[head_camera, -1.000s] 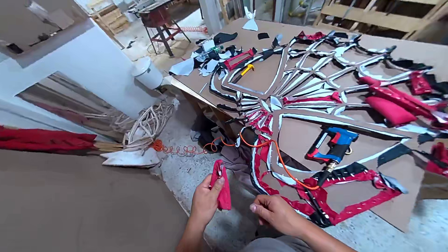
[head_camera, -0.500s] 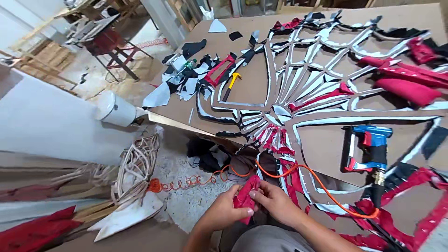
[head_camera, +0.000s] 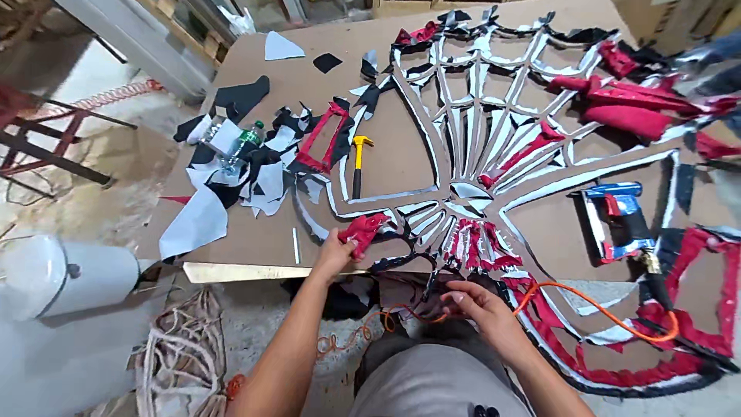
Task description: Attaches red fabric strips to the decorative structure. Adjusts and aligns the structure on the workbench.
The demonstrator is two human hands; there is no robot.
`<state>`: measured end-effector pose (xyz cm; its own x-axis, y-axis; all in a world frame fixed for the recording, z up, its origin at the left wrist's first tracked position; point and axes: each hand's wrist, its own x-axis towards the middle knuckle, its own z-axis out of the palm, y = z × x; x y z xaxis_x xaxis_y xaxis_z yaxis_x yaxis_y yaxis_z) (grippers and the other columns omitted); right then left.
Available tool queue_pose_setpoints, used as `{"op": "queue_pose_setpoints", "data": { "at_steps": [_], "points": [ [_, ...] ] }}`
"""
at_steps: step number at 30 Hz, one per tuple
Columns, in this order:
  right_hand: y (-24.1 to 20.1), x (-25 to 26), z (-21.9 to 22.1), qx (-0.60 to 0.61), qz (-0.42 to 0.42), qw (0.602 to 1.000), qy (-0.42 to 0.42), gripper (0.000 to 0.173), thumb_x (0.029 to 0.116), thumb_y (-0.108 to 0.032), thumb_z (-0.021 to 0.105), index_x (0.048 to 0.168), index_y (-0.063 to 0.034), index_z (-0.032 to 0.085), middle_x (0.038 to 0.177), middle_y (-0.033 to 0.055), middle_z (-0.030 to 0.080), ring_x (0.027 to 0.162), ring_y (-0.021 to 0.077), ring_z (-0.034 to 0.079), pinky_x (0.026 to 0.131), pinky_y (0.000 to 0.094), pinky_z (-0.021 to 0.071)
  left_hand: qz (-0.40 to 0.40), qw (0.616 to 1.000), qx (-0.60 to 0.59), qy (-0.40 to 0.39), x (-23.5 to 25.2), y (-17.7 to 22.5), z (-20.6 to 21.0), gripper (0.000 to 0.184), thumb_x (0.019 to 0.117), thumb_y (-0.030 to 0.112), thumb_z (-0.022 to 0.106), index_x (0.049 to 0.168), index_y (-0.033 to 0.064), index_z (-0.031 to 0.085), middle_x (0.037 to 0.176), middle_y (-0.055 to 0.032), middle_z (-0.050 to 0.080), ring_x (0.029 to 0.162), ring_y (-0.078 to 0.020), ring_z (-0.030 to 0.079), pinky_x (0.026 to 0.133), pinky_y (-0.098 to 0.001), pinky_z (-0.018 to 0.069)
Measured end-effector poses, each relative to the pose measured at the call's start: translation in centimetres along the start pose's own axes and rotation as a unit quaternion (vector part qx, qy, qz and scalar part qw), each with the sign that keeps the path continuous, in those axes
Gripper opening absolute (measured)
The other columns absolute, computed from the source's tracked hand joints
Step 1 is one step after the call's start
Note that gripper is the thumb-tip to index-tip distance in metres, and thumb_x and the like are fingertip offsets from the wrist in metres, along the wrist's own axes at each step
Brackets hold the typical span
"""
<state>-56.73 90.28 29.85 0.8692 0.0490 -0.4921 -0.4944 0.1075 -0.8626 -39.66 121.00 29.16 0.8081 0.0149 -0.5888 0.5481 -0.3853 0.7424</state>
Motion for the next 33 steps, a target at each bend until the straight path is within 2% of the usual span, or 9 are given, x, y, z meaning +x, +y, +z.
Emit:
{"op": "queue_pose_setpoints", "data": {
  "at_steps": [3,6,10,15,19,23,25,30,33],
  "points": [
    [1.1,-0.2,-0.9,0.015,0.014,0.998,0.061,0.034,0.1062,-0.021,0.052,0.130,0.0006,0.062,0.111,0.0146,0.075,0.098,0.0282,0.075,0.089,0.0433,0.0636,0.020,0.997,-0.068,-0.001,4.8,2.1,-1.4,0.043,0.1039,0.010,0.057,0.145,0.0023,0.045,0.124,-0.0241,0.064,0.101,-0.0343,0.071,0.087,-0.0510,0.0619],
    [2.5,-0.1,-1.6,0.040,0.044,0.993,0.097,0.033,0.1062,-0.021,0.051,0.128,0.0010,0.063,0.108,0.0159,0.075,0.093,0.0287,0.075,0.085,0.0430,0.0640,0.047,0.991,-0.118,0.046,8.6,4.0,-0.8,0.037,0.1009,0.012,0.063,0.136,0.0014,0.055,0.123,-0.0201,0.066,0.106,-0.0301,0.069,0.090,-0.0494,0.0591],
    [3.0,1.5,-1.5,0.047,0.093,0.991,0.089,0.031,0.1055,-0.021,0.054,0.126,-0.0009,0.064,0.104,0.0133,0.076,0.092,0.0267,0.076,0.083,0.0421,0.0643,0.072,0.996,0.003,0.049,13.5,6.5,0.7,0.036,0.0966,0.012,0.069,0.131,0.0022,0.063,0.121,-0.0190,0.068,0.108,-0.0300,0.067,0.094,-0.0513,0.0545],
    [1.2,6.0,0.4,-0.017,0.104,0.991,0.086,0.035,0.1046,-0.032,0.057,0.129,-0.0092,0.065,0.112,0.0036,0.076,0.099,0.0178,0.075,0.091,0.0388,0.0629,0.035,0.995,0.092,-0.036,20.3,9.2,4.0,0.042,0.0985,0.009,0.064,0.138,-0.0009,0.054,0.120,-0.0224,0.067,0.097,-0.0307,0.071,0.086,-0.0481,0.0608],
    [0.0,9.8,3.2,-0.050,0.118,0.981,0.147,0.038,0.1036,-0.041,0.057,0.130,-0.0153,0.067,0.114,-0.0014,0.075,0.103,0.0129,0.073,0.094,0.0394,0.0604,0.008,0.969,0.202,-0.141,24.5,10.2,5.8,0.040,0.0984,0.010,0.063,0.136,-0.0008,0.055,0.115,-0.0227,0.068,0.093,-0.0306,0.072,0.084,-0.0476,0.0614],
    [1.5,11.8,8.9,0.035,0.165,0.965,0.200,0.036,0.1022,-0.038,0.059,0.128,-0.0126,0.066,0.110,0.0014,0.076,0.099,0.0147,0.074,0.090,0.0394,0.0621,0.099,0.899,0.379,-0.196,26.8,12.2,5.6,0.053,0.0932,0.032,0.074,0.140,0.0106,0.060,0.127,-0.0207,0.067,0.117,-0.0390,0.065,0.101,-0.0649,0.0507],
    [2.6,13.4,11.3,0.094,0.204,0.949,0.223,0.037,0.1021,-0.036,0.060,0.127,-0.0094,0.066,0.110,0.0044,0.076,0.099,0.0167,0.074,0.091,0.0402,0.0614,0.141,0.884,0.389,-0.217,28.1,12.8,6.1,0.057,0.0949,0.040,0.072,0.144,0.0156,0.058,0.133,-0.0183,0.066,0.123,-0.0371,0.063,0.104,-0.0647,0.0483],
    [2.9,14.5,14.2,0.275,0.223,0.859,0.370,0.025,0.1060,-0.021,0.056,0.115,-0.0002,0.065,0.099,0.0103,0.075,0.089,0.0191,0.074,0.081,0.0354,0.0611,0.174,0.839,0.444,-0.264,28.9,13.2,7.9,0.045,0.0951,0.021,0.070,0.140,0.0175,0.064,0.129,-0.0157,0.069,0.121,-0.0339,0.065,0.104,-0.0623,0.0493],
    [3.7,13.5,14.9,0.325,0.211,0.809,0.442,0.027,0.1032,-0.016,0.059,0.122,0.0028,0.061,0.107,0.0145,0.072,0.096,0.0216,0.071,0.086,0.0379,0.0587,0.181,0.815,0.481,-0.268,28.1,13.7,7.7,0.043,0.0948,0.020,0.070,0.137,0.0118,0.065,0.125,-0.0184,0.069,0.118,-0.0360,0.066,0.102,-0.0632,0.0502]
  ]
}}
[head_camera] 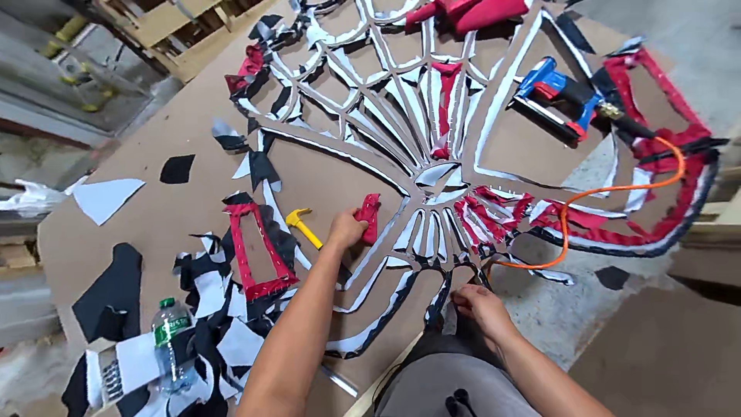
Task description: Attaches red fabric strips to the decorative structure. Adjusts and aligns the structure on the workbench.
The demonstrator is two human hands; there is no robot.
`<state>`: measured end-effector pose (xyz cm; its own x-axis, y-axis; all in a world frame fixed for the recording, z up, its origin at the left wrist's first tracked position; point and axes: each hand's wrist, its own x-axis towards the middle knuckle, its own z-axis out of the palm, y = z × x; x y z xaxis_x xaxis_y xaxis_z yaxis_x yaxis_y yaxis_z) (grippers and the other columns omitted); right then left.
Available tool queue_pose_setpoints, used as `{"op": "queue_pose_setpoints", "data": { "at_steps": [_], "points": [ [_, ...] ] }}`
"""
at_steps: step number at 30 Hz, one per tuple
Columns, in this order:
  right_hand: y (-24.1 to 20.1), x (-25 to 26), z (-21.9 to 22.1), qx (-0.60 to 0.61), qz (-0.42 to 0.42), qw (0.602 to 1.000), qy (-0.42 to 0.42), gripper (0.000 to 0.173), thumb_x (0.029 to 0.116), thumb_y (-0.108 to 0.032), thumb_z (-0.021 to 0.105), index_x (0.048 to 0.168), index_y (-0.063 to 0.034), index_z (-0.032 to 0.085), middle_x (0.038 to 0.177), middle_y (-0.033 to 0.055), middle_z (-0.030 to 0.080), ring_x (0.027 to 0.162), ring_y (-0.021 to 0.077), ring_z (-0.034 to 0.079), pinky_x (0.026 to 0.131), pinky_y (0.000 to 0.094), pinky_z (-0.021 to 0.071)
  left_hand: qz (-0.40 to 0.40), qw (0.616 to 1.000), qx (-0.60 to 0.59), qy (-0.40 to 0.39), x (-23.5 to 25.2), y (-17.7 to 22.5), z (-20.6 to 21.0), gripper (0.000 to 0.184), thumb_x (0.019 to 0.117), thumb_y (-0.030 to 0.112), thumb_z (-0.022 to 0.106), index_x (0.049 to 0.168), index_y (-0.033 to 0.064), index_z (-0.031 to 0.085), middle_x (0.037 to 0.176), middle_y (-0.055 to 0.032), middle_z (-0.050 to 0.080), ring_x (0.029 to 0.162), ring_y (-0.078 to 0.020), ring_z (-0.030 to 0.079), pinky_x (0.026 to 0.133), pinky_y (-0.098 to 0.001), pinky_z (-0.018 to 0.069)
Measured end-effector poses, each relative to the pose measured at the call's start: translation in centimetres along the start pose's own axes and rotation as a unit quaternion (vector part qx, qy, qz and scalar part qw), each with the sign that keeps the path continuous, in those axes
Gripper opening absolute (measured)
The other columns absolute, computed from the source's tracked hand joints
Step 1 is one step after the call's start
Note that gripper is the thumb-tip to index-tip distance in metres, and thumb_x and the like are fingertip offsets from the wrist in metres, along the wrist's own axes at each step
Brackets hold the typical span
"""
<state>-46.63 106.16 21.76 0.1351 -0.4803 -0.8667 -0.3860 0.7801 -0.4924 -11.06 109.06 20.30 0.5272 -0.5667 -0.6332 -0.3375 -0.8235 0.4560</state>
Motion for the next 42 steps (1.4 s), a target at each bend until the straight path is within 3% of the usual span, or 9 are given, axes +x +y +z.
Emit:
{"op": "queue_pose_setpoints", "data": {
  "at_steps": [5,9,13,17,20,24,27,34,42],
  "points": [
    [0.5,2.0,1.5,0.217,-0.039,0.975,-0.012,0.034,0.1033,-0.014,0.060,0.133,0.0031,0.057,0.129,0.0180,0.064,0.113,0.0248,0.066,0.098,0.0392,0.0559,-0.010,0.998,0.067,-0.003,-1.7,0.3,-1.8,0.039,0.0993,0.023,0.062,0.131,0.0021,0.058,0.114,-0.0258,0.067,0.108,-0.0431,0.066,0.092,-0.0668,0.0513],
    [0.6,4.1,2.4,0.289,-0.053,0.954,-0.055,0.021,0.1047,-0.022,0.060,0.112,-0.0022,0.060,0.105,0.0130,0.066,0.090,0.0221,0.067,0.083,0.0398,0.0587,0.023,0.996,0.081,0.017,-2.0,0.1,-2.5,0.051,0.0935,0.016,0.066,0.142,0.0118,0.052,0.109,-0.0244,0.069,0.100,-0.0436,0.069,0.085,-0.0681,0.0540],
    [-0.1,3.9,2.6,0.279,-0.058,0.957,-0.054,0.027,0.1047,-0.026,0.060,0.109,0.0002,0.058,0.095,0.0146,0.066,0.079,0.0222,0.067,0.072,0.0377,0.0594,0.074,0.997,0.009,-0.007,-1.0,-0.5,-1.2,0.054,0.0991,0.026,0.066,0.151,0.0233,0.052,0.132,-0.0175,0.066,0.120,-0.0356,0.066,0.101,-0.0643,0.0503],
    [-1.4,2.0,2.4,0.278,-0.072,0.957,-0.050,0.024,0.1054,-0.023,0.059,0.104,0.0006,0.057,0.090,0.0131,0.065,0.075,0.0201,0.066,0.070,0.0352,0.0588,0.039,0.986,-0.138,-0.086,0.0,0.3,-0.2,0.059,0.1100,0.053,0.031,0.147,0.0148,0.057,0.139,-0.0126,0.064,0.127,-0.0280,0.061,0.106,-0.0558,0.0486],
    [-1.9,1.2,2.4,0.283,-0.065,0.956,-0.044,0.021,0.1052,-0.020,0.060,0.104,0.0009,0.055,0.091,0.0142,0.065,0.076,0.0211,0.066,0.070,0.0359,0.0592,-0.003,0.986,-0.091,-0.140,0.5,1.8,-0.6,0.052,0.1060,0.032,0.057,0.155,0.0161,0.046,0.134,-0.0190,0.064,0.111,-0.0331,0.068,0.092,-0.0550,0.0563],
    [-2.0,1.1,2.2,0.284,-0.061,0.956,-0.049,0.020,0.1054,-0.019,0.059,0.103,0.0008,0.057,0.092,0.0145,0.066,0.078,0.0215,0.067,0.072,0.0357,0.0593,0.006,0.991,0.042,-0.130,0.8,3.6,-0.8,0.074,0.0875,0.037,0.082,0.148,0.0081,0.050,0.120,-0.0229,0.067,0.101,-0.0376,0.069,0.086,-0.0600,0.0579],
    [-2.2,0.8,2.1,0.290,-0.058,0.954,-0.051,0.019,0.1048,-0.017,0.060,0.100,0.0009,0.056,0.088,0.0143,0.066,0.075,0.0208,0.067,0.070,0.0350,0.0591,0.022,0.975,0.187,-0.120,1.2,4.5,0.1,0.054,0.0856,0.025,0.078,0.131,0.0034,0.058,0.109,-0.0217,0.070,0.098,-0.0389,0.070,0.085,-0.0636,0.0565],
    [-3.2,-0.7,1.9,0.302,-0.065,0.950,-0.044,0.018,0.1027,-0.016,0.063,0.101,0.0008,0.055,0.086,0.0132,0.065,0.073,0.0200,0.065,0.070,0.0345,0.0581,0.086,0.942,0.304,-0.112,-0.3,6.1,1.4,0.032,0.1062,0.026,0.052,0.130,0.0055,0.055,0.112,-0.0231,0.069,0.107,-0.0429,0.068,0.088,-0.0669,0.0531],
    [-3.3,-1.1,1.8,0.309,-0.088,0.945,-0.063,0.017,0.1030,-0.015,0.062,0.103,0.0004,0.055,0.088,0.0126,0.065,0.075,0.0189,0.066,0.071,0.0341,0.0585,0.103,0.971,0.186,-0.109,1.7,5.9,0.5,0.042,0.0973,0.022,0.067,0.133,0.0038,0.057,0.111,-0.0213,0.070,0.105,-0.0383,0.069,0.093,-0.0633,0.0532]
  ]
}}
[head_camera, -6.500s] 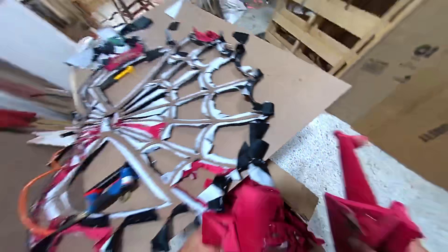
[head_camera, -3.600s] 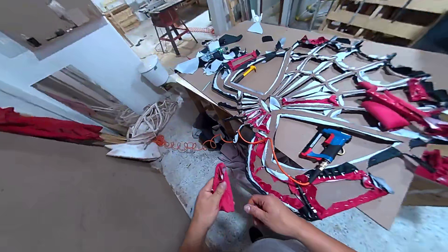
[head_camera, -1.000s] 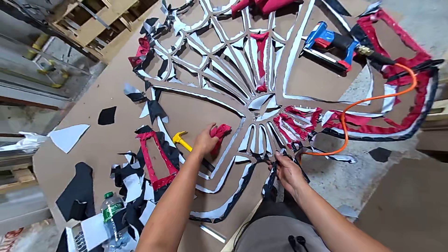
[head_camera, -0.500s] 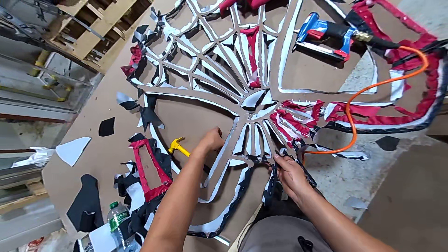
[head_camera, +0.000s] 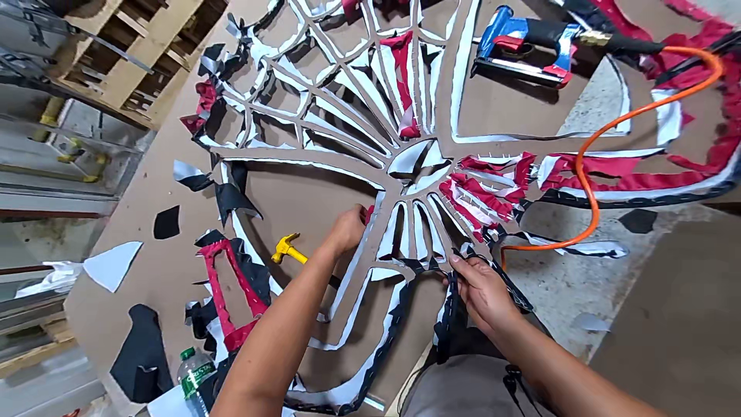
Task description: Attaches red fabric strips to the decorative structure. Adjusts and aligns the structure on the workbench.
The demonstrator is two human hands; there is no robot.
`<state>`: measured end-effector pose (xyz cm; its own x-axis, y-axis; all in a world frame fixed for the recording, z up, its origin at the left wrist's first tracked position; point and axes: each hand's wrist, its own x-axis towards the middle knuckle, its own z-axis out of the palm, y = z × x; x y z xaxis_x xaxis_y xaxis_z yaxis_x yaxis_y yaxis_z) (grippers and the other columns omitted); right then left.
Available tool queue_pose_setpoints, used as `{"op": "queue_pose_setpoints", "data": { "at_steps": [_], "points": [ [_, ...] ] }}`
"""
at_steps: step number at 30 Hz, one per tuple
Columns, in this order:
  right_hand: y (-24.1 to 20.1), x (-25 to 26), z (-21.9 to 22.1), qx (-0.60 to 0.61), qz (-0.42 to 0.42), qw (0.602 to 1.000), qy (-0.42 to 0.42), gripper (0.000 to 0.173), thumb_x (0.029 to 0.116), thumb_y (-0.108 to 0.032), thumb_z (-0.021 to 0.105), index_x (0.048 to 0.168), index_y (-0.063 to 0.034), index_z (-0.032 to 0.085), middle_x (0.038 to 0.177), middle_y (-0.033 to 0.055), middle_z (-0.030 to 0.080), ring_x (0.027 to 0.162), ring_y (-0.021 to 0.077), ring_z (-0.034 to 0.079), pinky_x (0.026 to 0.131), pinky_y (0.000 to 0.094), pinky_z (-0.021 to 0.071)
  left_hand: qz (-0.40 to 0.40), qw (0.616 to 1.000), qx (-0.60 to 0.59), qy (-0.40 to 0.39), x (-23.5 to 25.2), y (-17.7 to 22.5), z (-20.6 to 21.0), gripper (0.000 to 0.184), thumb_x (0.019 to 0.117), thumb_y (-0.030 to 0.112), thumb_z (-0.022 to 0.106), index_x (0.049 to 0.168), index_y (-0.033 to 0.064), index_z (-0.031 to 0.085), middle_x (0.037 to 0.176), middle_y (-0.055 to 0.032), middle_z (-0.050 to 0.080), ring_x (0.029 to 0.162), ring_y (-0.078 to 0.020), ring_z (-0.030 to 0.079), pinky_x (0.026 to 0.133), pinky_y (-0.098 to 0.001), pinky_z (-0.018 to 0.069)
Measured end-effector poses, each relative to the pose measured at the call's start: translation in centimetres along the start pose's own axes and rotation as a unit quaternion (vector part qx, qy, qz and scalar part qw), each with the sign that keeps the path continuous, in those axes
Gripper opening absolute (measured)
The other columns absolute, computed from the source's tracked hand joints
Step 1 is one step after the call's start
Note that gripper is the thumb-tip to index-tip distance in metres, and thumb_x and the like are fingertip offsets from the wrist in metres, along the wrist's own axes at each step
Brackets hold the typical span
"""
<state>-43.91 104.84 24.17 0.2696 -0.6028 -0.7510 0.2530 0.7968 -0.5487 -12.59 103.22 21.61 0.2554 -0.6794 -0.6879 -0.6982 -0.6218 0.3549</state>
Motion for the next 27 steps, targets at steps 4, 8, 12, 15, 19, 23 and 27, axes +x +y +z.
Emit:
{"op": "queue_pose_setpoints", "data": {
  "at_steps": [4,8,12,15,19,23,27],
  "points": [
    [0.2,0.1,-0.1,-0.001,-0.005,1.000,-0.002,0.017,0.1026,-0.015,0.063,0.102,0.0007,0.057,0.089,0.0124,0.065,0.076,0.0188,0.065,0.073,0.0343,0.0583,0.011,0.972,-0.235,-0.016,-0.4,-0.9,0.4,0.043,0.0948,0.021,0.070,0.133,0.0039,0.060,0.111,-0.0155,0.071,0.098,-0.0254,0.069,0.088,-0.0491,0.0561],
    [1.0,0.7,-0.5,-0.009,-0.002,1.000,0.000,0.018,0.1025,-0.017,0.064,0.101,-0.0013,0.056,0.087,0.0109,0.064,0.075,0.0175,0.064,0.070,0.0323,0.0570,-0.008,0.881,-0.460,-0.107,-1.1,-0.3,1.5,0.030,0.1064,0.016,0.050,0.131,0.0053,0.063,0.098,-0.0087,0.075,0.085,-0.0153,0.073,0.078,-0.0355,0.0621],
    [2.4,2.4,-1.3,-0.033,0.012,0.999,0.019,0.018,0.1030,-0.018,0.063,0.100,-0.0024,0.055,0.085,0.0102,0.064,0.071,0.0175,0.064,0.067,0.0329,0.0570,-0.062,0.885,-0.454,-0.081,-0.2,0.4,2.5,0.031,0.1067,0.016,0.051,0.134,0.0051,0.061,0.102,-0.0129,0.074,0.087,-0.0199,0.072,0.079,-0.0401,0.0607],
    [3.0,3.3,-1.6,-0.038,0.023,0.999,0.027,0.018,0.1030,-0.018,0.063,0.100,-0.0020,0.055,0.085,0.0107,0.064,0.071,0.0180,0.064,0.067,0.0336,0.0567,-0.070,0.929,-0.364,0.012,-0.4,0.5,2.6,0.043,0.1092,0.039,0.048,0.134,0.0067,0.064,0.115,-0.0156,0.071,0.103,-0.0263,0.069,0.091,-0.0507,0.0567],
    [2.9,3.5,-1.6,-0.034,0.028,0.999,0.032,0.017,0.1026,-0.017,0.064,0.099,-0.0032,0.054,0.084,0.0094,0.063,0.071,0.0167,0.063,0.067,0.0323,0.0565,0.056,0.965,-0.111,0.232,-4.4,2.0,2.9,0.036,0.1016,0.033,0.064,0.127,0.0072,0.069,0.117,-0.0133,0.070,0.106,-0.0273,0.069,0.094,-0.0513,0.0564],
    [2.9,3.8,-1.6,-0.056,0.031,0.998,0.031,0.018,0.1031,-0.018,0.063,0.099,-0.0029,0.055,0.083,0.0090,0.063,0.068,0.0158,0.062,0.065,0.0309,0.0554,0.166,0.960,0.071,0.216,-7.5,3.2,6.2,0.020,0.0983,0.022,0.067,0.111,0.0111,0.077,0.105,-0.0117,0.071,0.101,-0.0297,0.069,0.087,-0.0515,0.0580],
    [3.1,4.2,-1.8,-0.091,0.035,0.995,0.026,0.022,0.1038,-0.023,0.063,0.105,-0.0014,0.058,0.088,0.0110,0.067,0.073,0.0180,0.065,0.066,0.0328,0.0557,0.085,0.978,0.146,0.122,-7.3,4.6,7.6,0.034,0.0986,0.028,0.064,0.129,0.0128,0.070,0.112,-0.0124,0.074,0.106,-0.0321,0.071,0.087,-0.0559,0.0580]
  ]
}}
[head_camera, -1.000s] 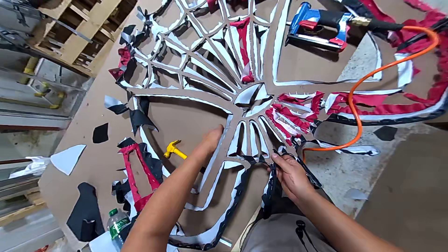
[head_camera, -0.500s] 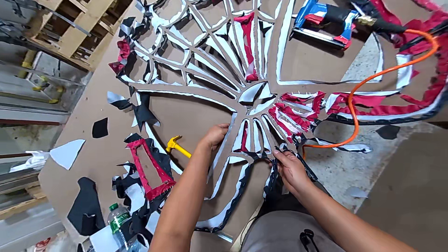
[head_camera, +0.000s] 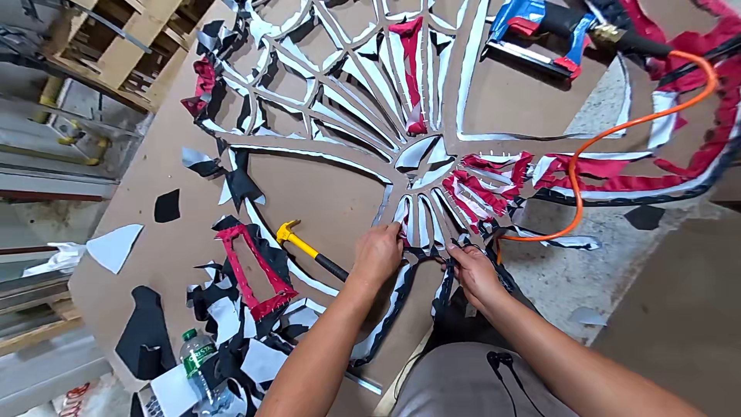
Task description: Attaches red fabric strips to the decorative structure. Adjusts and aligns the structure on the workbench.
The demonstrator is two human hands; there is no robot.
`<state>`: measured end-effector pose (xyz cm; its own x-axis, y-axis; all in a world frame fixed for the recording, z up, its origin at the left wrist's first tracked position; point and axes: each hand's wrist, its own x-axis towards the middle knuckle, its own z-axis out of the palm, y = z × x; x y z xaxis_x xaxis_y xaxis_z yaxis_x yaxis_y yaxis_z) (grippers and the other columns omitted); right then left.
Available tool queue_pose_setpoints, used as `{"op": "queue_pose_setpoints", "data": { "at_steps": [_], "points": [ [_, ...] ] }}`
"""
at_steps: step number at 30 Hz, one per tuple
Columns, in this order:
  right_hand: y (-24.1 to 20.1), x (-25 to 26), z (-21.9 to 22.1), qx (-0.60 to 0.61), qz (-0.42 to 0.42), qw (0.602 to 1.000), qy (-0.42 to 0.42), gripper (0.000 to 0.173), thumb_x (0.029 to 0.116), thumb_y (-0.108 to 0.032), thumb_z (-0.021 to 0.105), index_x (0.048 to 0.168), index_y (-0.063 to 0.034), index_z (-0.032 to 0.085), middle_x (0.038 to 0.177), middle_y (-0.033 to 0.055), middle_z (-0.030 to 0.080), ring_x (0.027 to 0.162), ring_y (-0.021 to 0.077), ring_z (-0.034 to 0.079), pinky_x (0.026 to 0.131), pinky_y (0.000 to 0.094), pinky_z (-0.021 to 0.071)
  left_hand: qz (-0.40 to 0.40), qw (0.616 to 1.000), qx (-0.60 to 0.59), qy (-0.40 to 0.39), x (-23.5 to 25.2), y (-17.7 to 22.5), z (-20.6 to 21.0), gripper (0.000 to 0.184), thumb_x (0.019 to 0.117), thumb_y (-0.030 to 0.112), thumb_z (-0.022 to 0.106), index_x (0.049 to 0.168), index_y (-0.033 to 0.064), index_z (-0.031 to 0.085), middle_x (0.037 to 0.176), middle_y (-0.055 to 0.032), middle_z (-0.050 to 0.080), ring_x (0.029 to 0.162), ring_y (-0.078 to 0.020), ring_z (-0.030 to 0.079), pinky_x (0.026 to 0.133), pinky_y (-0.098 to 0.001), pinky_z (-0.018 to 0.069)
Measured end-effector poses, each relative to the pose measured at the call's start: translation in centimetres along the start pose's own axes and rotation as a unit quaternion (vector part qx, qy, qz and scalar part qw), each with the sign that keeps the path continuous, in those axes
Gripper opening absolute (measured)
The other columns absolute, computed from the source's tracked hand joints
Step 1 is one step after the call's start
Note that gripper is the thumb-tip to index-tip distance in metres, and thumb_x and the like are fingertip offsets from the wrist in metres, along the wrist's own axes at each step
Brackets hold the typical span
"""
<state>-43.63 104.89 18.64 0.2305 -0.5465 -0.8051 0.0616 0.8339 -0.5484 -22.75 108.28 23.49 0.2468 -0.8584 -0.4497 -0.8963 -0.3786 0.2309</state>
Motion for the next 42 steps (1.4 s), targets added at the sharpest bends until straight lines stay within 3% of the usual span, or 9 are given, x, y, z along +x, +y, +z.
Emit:
{"op": "queue_pose_setpoints", "data": {
  "at_steps": [4,9,12,14,25,31,34,38,42],
  "points": [
    [0.3,0.4,-0.1,-0.007,-0.001,1.000,0.001,0.025,0.1036,-0.023,0.063,0.110,0.0008,0.058,0.094,0.0137,0.070,0.080,0.0206,0.069,0.070,0.0345,0.0580,-0.011,1.000,0.027,0.007,0.8,1.3,1.0,0.032,0.0958,0.024,0.066,0.122,0.0061,0.069,0.111,-0.0169,0.071,0.107,-0.0357,0.069,0.087,-0.0552,0.0575],
    [0.3,0.1,-0.2,0.013,-0.005,1.000,-0.004,0.025,0.1034,-0.020,0.063,0.112,0.0023,0.055,0.099,0.0166,0.070,0.087,0.0244,0.072,0.076,0.0373,0.0601,0.097,0.991,0.030,0.090,1.2,0.2,2.7,0.014,0.0952,0.005,0.059,0.093,0.0056,0.073,0.096,-0.0125,0.070,0.096,-0.0312,0.069,0.077,-0.0494,0.0593],
    [0.4,0.2,-0.4,0.016,-0.008,1.000,-0.011,0.024,0.1037,-0.019,0.063,0.111,0.0020,0.055,0.099,0.0166,0.071,0.087,0.0240,0.072,0.075,0.0368,0.0597,0.213,0.967,-0.003,0.139,0.6,-1.7,3.8,0.013,0.0937,0.005,0.062,0.095,0.0081,0.074,0.099,-0.0070,0.072,0.095,-0.0258,0.069,0.081,-0.0450,0.0584],
    [0.6,0.4,-0.5,0.012,-0.005,1.000,-0.011,0.024,0.1040,-0.020,0.062,0.111,0.0020,0.055,0.100,0.0169,0.070,0.088,0.0246,0.072,0.077,0.0379,0.0603,0.236,0.962,-0.015,0.136,0.0,-2.4,4.1,0.012,0.0947,0.007,0.063,0.098,0.0093,0.075,0.104,-0.0054,0.072,0.098,-0.0240,0.068,0.085,-0.0437,0.0574],
    [0.7,-0.2,0.0,-0.068,-0.025,0.997,0.019,0.025,0.1047,-0.021,0.062,0.113,0.0023,0.057,0.097,0.0160,0.073,0.086,0.0255,0.075,0.078,0.0408,0.0635,0.075,0.967,-0.053,0.239,1.0,-0.1,4.8,0.020,0.1012,0.012,0.056,0.103,0.0067,0.075,0.106,-0.0095,0.074,0.103,-0.0261,0.071,0.090,-0.0453,0.0594],
    [0.6,0.4,0.0,-0.076,-0.020,0.996,0.028,0.027,0.1054,-0.021,0.060,0.114,0.0042,0.057,0.097,0.0176,0.073,0.085,0.0265,0.076,0.078,0.0415,0.0642,0.120,0.980,-0.042,0.153,-2.6,-0.8,4.9,0.014,0.0976,0.008,0.059,0.099,0.0071,0.074,0.103,-0.0094,0.073,0.101,-0.0272,0.070,0.088,-0.0471,0.0589],
    [0.9,0.5,-0.1,-0.089,-0.012,0.996,0.025,0.028,0.1053,-0.023,0.061,0.114,0.0032,0.058,0.097,0.0171,0.074,0.086,0.0262,0.076,0.078,0.0412,0.0638,0.002,0.989,-0.098,0.107,-1.9,0.2,3.3,0.023,0.1033,0.023,0.058,0.108,0.0072,0.074,0.108,-0.0101,0.072,0.106,-0.0265,0.070,0.092,-0.0499,0.0579],
    [1.0,0.6,-0.3,-0.086,-0.015,0.996,0.025,0.028,0.1046,-0.023,0.062,0.114,0.0034,0.058,0.098,0.0172,0.074,0.087,0.0267,0.076,0.079,0.0415,0.0637,-0.089,0.985,-0.129,0.071,2.9,2.1,-0.2,0.052,0.0983,0.048,0.064,0.124,0.0031,0.065,0.114,-0.0179,0.069,0.110,-0.0355,0.067,0.093,-0.0586,0.0550],
    [0.8,0.7,-0.4,-0.090,-0.018,0.996,0.023,0.027,0.1047,-0.023,0.062,0.113,0.0028,0.058,0.096,0.0168,0.074,0.086,0.0261,0.076,0.077,0.0410,0.0635,-0.076,0.996,-0.052,0.020,7.5,2.6,-0.4,0.031,0.1036,0.031,0.056,0.116,0.0048,0.067,0.110,-0.0186,0.071,0.107,-0.0376,0.069,0.088,-0.0607,0.0560]
  ]
}}
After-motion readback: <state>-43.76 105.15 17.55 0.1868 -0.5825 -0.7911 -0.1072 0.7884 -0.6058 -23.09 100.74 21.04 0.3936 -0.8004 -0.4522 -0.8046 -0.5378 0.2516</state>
